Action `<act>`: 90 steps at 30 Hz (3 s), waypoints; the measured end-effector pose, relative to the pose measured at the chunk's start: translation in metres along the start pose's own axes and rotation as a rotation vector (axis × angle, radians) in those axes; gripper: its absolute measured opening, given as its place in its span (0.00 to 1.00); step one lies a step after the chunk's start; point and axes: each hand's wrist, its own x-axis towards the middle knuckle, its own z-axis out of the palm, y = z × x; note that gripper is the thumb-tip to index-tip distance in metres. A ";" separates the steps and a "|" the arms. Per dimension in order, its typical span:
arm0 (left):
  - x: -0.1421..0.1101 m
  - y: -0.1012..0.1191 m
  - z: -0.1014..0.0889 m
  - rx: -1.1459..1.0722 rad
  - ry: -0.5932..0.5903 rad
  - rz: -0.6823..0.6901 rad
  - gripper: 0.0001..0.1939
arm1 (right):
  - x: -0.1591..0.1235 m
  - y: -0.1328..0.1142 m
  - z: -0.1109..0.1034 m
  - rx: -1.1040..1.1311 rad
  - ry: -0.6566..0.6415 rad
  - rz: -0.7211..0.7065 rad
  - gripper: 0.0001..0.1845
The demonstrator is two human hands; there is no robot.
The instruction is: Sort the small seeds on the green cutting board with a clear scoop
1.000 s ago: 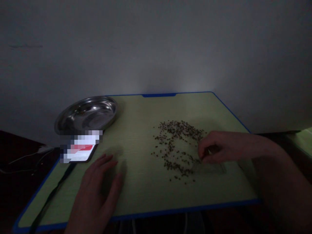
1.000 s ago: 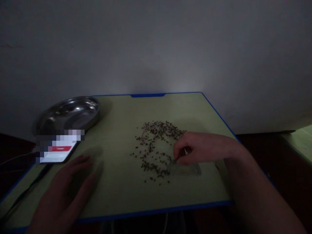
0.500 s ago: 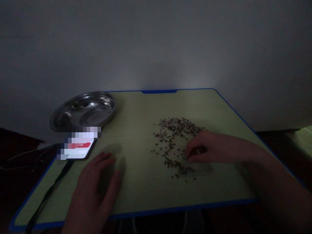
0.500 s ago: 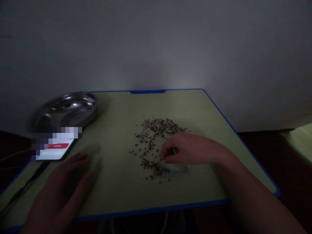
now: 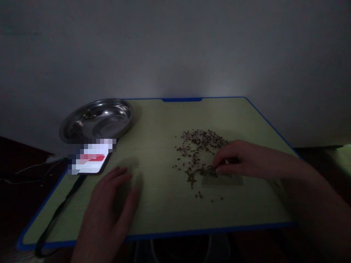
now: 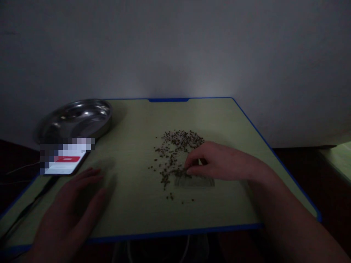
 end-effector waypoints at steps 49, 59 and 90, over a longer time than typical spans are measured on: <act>0.000 -0.008 0.005 -0.025 0.076 0.154 0.14 | 0.000 -0.030 0.057 -0.064 0.203 0.130 0.11; 0.000 -0.006 0.007 0.020 0.059 0.180 0.14 | 0.003 -0.045 0.069 -0.028 0.109 0.011 0.09; -0.002 -0.006 0.006 -0.002 0.087 0.175 0.12 | 0.017 -0.037 0.036 -0.105 0.228 0.151 0.13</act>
